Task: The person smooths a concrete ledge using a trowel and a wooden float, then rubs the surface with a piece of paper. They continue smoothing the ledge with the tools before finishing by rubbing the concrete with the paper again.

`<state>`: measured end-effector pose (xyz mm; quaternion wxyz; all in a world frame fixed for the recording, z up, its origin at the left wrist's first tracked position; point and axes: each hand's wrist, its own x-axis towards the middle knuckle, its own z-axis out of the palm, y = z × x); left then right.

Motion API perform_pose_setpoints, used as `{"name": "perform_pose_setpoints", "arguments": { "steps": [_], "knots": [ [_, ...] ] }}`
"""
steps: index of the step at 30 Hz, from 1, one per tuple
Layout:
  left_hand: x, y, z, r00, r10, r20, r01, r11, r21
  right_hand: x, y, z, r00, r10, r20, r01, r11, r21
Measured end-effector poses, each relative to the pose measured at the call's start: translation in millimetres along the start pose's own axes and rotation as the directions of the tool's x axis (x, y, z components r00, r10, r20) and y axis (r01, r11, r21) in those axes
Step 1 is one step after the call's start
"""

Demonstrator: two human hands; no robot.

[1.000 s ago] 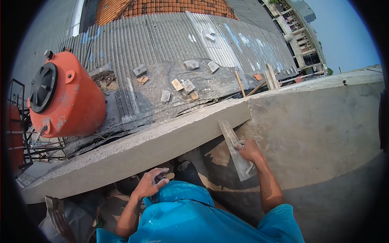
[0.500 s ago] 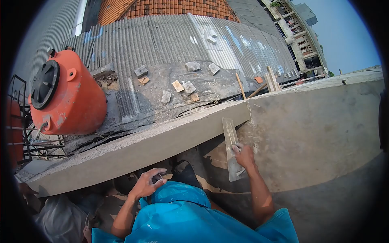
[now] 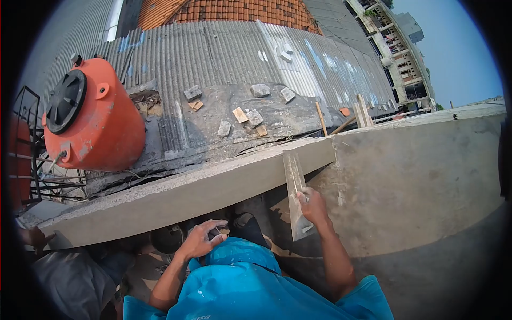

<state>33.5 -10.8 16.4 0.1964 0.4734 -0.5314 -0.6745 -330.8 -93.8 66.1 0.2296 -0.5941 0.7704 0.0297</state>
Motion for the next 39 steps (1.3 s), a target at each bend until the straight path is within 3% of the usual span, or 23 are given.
{"name": "perform_pose_setpoints", "arguments": {
  "steps": [1,5,10,14,18,20,21,23,27,29,32,33,36,38,39],
  "knots": [
    [-1,-3,0,1.0,-0.006,-0.001,0.006,1.0,0.015,9,6,13,0.99,0.011,-0.139,-0.006,0.999,0.042],
    [-7,-3,-7,1.0,0.006,-0.021,-0.005,0.999,0.041,3,8,48,0.992,0.068,-0.108,-0.076,0.995,-0.068],
    [-10,-5,-13,0.996,-0.03,-0.08,0.027,0.999,-0.04,-31,16,24,0.999,-0.027,-0.034,0.025,0.998,-0.066],
    [-6,-2,-9,0.999,-0.033,-0.015,0.033,0.999,-0.015,29,18,11,0.979,0.067,-0.191,-0.066,0.998,0.012],
    [-9,-4,-10,0.999,0.013,-0.031,-0.012,1.0,0.01,34,11,12,0.988,0.11,-0.109,-0.105,0.993,0.053],
    [-11,-2,-13,0.999,-0.046,-0.026,0.046,0.999,-0.01,7,6,21,0.997,0.077,0.019,-0.072,0.981,-0.178],
    [-10,0,-15,0.995,-0.091,-0.03,0.091,0.996,-0.026,-10,3,19,0.997,0.075,0.018,-0.07,0.981,-0.181],
    [-10,-12,-12,0.997,-0.041,-0.064,0.041,0.999,-0.007,-37,-6,9,0.994,-0.023,0.108,0.043,0.983,-0.181],
    [-9,-11,-11,0.998,-0.037,-0.055,0.036,0.999,-0.03,-25,-24,8,0.998,-0.047,0.031,0.048,0.998,-0.044],
    [-7,-11,-9,0.998,-0.029,-0.047,0.029,1.0,0.001,-4,-24,32,0.984,-0.051,-0.171,0.051,0.999,-0.001],
    [-9,-6,-13,0.999,-0.021,-0.035,0.021,1.0,0.021,-19,-8,75,0.989,-0.072,-0.133,0.052,0.987,-0.152],
    [-11,-3,-15,0.999,-0.018,-0.037,0.018,1.0,0.009,-35,-16,71,0.998,-0.021,-0.056,0.014,0.993,-0.115],
    [-12,-1,-20,0.993,-0.11,-0.05,0.106,0.991,-0.086,-60,-11,47,0.997,-0.072,0.028,0.074,0.993,-0.094],
    [-11,-2,-18,0.992,-0.113,-0.053,0.109,0.991,-0.072,-44,-11,34,0.997,-0.072,0.024,0.073,0.995,-0.062],
    [-9,0,-18,0.995,-0.093,-0.042,0.092,0.995,-0.038,-29,-14,28,0.997,-0.037,-0.074,0.034,0.999,-0.041]
  ]
}}
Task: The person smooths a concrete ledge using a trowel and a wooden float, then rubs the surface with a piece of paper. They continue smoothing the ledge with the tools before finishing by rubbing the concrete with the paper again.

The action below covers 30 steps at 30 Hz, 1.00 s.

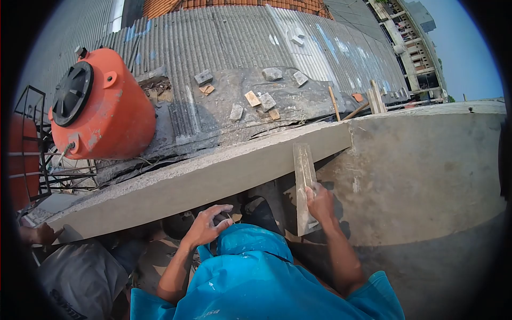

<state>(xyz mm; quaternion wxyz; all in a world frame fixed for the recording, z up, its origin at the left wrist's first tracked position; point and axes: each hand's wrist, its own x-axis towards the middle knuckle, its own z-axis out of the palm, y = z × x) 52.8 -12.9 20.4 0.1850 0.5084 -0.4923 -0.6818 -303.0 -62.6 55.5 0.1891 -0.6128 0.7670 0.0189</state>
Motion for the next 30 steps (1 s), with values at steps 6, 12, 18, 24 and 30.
{"name": "perform_pose_setpoints", "arguments": {
  "steps": [6,12,18,24,30],
  "knots": [
    [-2,-9,2,0.99,0.143,-0.001,-0.142,0.984,0.108,9,2,12,0.999,0.027,-0.032,-0.031,0.99,-0.139],
    [-2,-5,2,0.997,0.077,-0.023,-0.075,0.995,0.059,-16,0,3,0.978,-0.005,0.207,0.018,0.998,-0.064],
    [-8,-13,4,0.993,0.118,-0.019,-0.116,0.989,0.087,-18,5,48,0.998,-0.06,0.007,0.061,0.993,-0.102],
    [-8,-12,6,0.998,0.05,-0.029,-0.048,0.997,0.052,-5,-4,20,0.999,-0.022,-0.025,0.02,0.997,-0.075],
    [-8,-6,6,0.989,0.149,0.002,-0.148,0.985,0.087,-33,3,30,0.993,-0.049,0.105,0.064,0.988,-0.14]
  ]
}}
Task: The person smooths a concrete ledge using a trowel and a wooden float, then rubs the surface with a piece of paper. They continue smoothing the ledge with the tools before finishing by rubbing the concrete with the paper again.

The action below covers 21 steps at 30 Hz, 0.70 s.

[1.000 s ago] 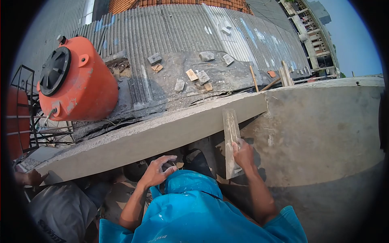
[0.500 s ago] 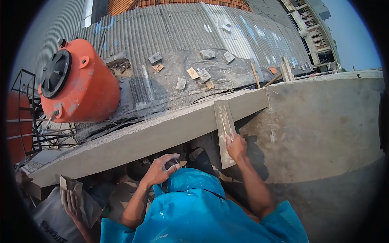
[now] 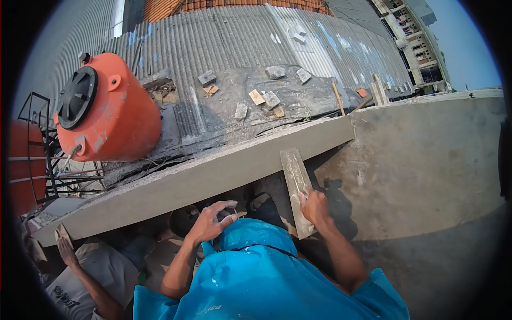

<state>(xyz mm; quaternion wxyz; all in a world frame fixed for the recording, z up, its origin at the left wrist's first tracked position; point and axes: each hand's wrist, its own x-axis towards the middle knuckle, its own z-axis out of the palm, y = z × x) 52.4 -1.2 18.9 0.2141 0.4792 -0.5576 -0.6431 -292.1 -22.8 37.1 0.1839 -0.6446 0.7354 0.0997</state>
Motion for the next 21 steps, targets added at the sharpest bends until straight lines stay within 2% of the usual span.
{"name": "perform_pose_setpoints", "arguments": {
  "steps": [2,4,6,7,9,10,11,13,15,17,18,19,21],
  "knots": [
    [2,-2,0,0.994,-0.111,-0.015,0.11,0.992,-0.069,3,8,-5,0.998,-0.036,-0.05,0.038,0.999,0.025],
    [5,0,2,0.995,-0.102,0.001,0.102,0.994,-0.044,9,5,-5,0.995,-0.052,-0.082,0.057,0.997,0.058],
    [7,6,4,0.998,-0.056,0.004,0.056,0.998,0.016,38,-11,-7,0.983,0.022,-0.18,-0.002,0.994,0.112],
    [7,7,4,0.998,-0.056,0.011,0.056,0.998,0.022,38,-11,0,0.983,0.03,-0.181,-0.008,0.993,0.118],
    [5,9,2,0.998,-0.045,0.038,0.042,0.997,0.058,36,-9,14,0.99,0.017,-0.141,-0.001,0.994,0.11],
    [2,6,1,0.998,-0.045,0.038,0.042,0.997,0.06,22,-7,10,0.997,0.024,-0.068,-0.018,0.995,0.094],
    [0,0,0,0.998,-0.056,0.012,0.056,0.998,0.019,11,-2,3,0.997,0.017,-0.073,-0.011,0.996,0.091],
    [4,-1,0,0.998,-0.06,-0.017,0.06,0.998,-0.025,-4,7,-8,0.999,-0.018,0.05,0.018,1.0,0.007],
    [8,0,3,0.996,-0.091,-0.017,0.091,0.995,-0.038,3,5,-10,0.999,-0.02,0.033,0.019,1.0,0.009],
    [14,11,7,0.996,-0.093,0.014,0.094,0.995,-0.034,31,-10,-8,0.98,-0.009,-0.196,0.032,0.993,0.115],
    [16,15,9,0.995,-0.095,0.034,0.096,0.995,-0.028,42,-10,-1,0.977,-0.009,-0.215,0.033,0.994,0.107],
    [15,15,10,0.995,-0.096,0.038,0.097,0.995,-0.028,38,-6,3,0.977,-0.005,-0.213,0.029,0.994,0.108],
    [14,14,9,0.999,-0.028,0.026,0.028,1.0,-0.002,21,-4,9,1.0,0.0,-0.029,0.002,0.999,0.055]
  ]
}}
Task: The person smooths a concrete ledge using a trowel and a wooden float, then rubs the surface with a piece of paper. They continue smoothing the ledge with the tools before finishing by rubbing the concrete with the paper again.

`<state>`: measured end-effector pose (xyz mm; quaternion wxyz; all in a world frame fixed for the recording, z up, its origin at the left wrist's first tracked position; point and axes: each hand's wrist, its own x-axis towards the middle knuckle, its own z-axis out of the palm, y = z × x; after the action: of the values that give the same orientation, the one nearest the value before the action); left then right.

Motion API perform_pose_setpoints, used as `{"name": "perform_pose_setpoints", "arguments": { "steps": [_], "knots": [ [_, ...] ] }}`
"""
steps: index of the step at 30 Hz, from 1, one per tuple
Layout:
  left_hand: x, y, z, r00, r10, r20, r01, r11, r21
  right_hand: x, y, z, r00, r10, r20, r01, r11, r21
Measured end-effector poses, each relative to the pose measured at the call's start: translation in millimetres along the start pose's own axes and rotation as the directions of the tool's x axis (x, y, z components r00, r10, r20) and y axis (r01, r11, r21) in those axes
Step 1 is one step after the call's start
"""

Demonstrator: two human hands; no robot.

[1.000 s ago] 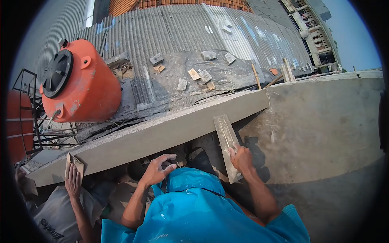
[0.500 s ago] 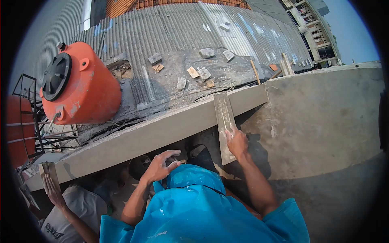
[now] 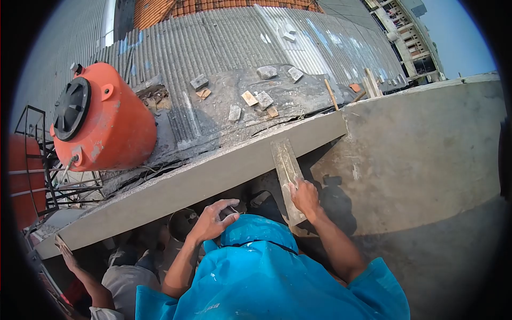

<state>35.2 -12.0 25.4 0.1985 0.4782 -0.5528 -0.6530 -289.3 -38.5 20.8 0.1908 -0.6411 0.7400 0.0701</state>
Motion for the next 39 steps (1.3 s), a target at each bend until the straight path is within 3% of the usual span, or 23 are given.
{"name": "perform_pose_setpoints", "arguments": {
  "steps": [2,4,6,8,9,10,13,14,16,19,20,22,26,30,34,36,38,39],
  "knots": [
    [-2,-13,-2,0.999,0.009,-0.046,-0.011,1.0,-0.027,-19,23,-7,0.999,-0.046,-0.001,0.046,0.997,-0.066],
    [2,-15,-3,0.996,0.013,-0.091,-0.018,0.998,-0.059,-31,30,-46,0.992,-0.046,0.116,0.047,0.999,-0.002],
    [1,-9,-7,0.993,0.012,-0.117,-0.016,0.999,-0.031,-8,39,-80,0.997,-0.08,0.021,0.075,0.984,0.163],
    [5,-10,-7,0.988,0.067,-0.138,-0.064,0.998,0.024,31,34,-130,0.981,-0.192,-0.04,0.196,0.961,0.193],
    [6,-7,-7,0.991,0.065,-0.119,-0.062,0.998,0.026,53,25,-158,0.976,-0.218,0.023,0.21,0.96,0.185],
    [5,-3,-8,0.993,0.063,-0.097,-0.06,0.998,0.029,75,11,-187,0.961,-0.194,0.198,0.166,0.975,0.15],
    [4,-3,-6,0.996,0.017,-0.082,-0.019,0.999,-0.031,151,-10,-230,0.798,-0.081,0.597,0.08,0.996,0.028],
    [5,-6,-4,0.996,0.004,-0.094,-0.007,0.999,-0.034,175,-18,-235,0.791,-0.086,0.605,0.093,0.996,0.02],
    [5,-4,0,0.989,-0.059,-0.132,0.05,0.996,-0.069,211,-41,-232,0.636,-0.114,0.763,0.249,0.967,-0.062],
    [2,-12,17,0.966,-0.12,-0.229,0.092,0.987,-0.131,232,-87,-226,0.566,-0.013,0.824,0.336,0.917,-0.216],
    [3,-15,24,0.951,-0.109,-0.29,0.066,0.986,-0.153,241,-93,-222,0.554,-0.018,0.832,0.353,0.91,-0.215],
    [6,-14,37,0.935,-0.156,-0.32,0.097,0.976,-0.194,258,-98,-211,0.406,-0.007,0.914,0.4,0.9,-0.171],
    [18,-7,62,0.901,-0.256,-0.35,0.168,0.951,-0.261,279,-95,-192,0.329,-0.008,0.944,0.529,0.83,-0.177],
    [33,5,76,0.873,-0.292,-0.39,0.169,0.932,-0.32,290,-72,-195,0.33,-0.023,0.944,0.567,0.804,-0.178],
    [42,17,81,0.85,-0.304,-0.43,0.171,0.932,-0.321,315,-28,-211,0.381,0.084,0.921,0.548,0.782,-0.298],
    [45,18,82,0.846,-0.312,-0.431,0.184,0.932,-0.313,323,-17,-221,0.484,0.186,0.855,0.609,0.63,-0.482],
    [51,20,82,0.846,-0.317,-0.429,0.195,0.932,-0.305,337,-5,-219,0.448,0.133,0.884,0.651,0.629,-0.424],
    [56,22,81,0.85,-0.326,-0.414,0.208,0.93,-0.303,336,-9,-216,0.418,0.1,0.903,0.578,0.737,-0.349]
  ]
}}
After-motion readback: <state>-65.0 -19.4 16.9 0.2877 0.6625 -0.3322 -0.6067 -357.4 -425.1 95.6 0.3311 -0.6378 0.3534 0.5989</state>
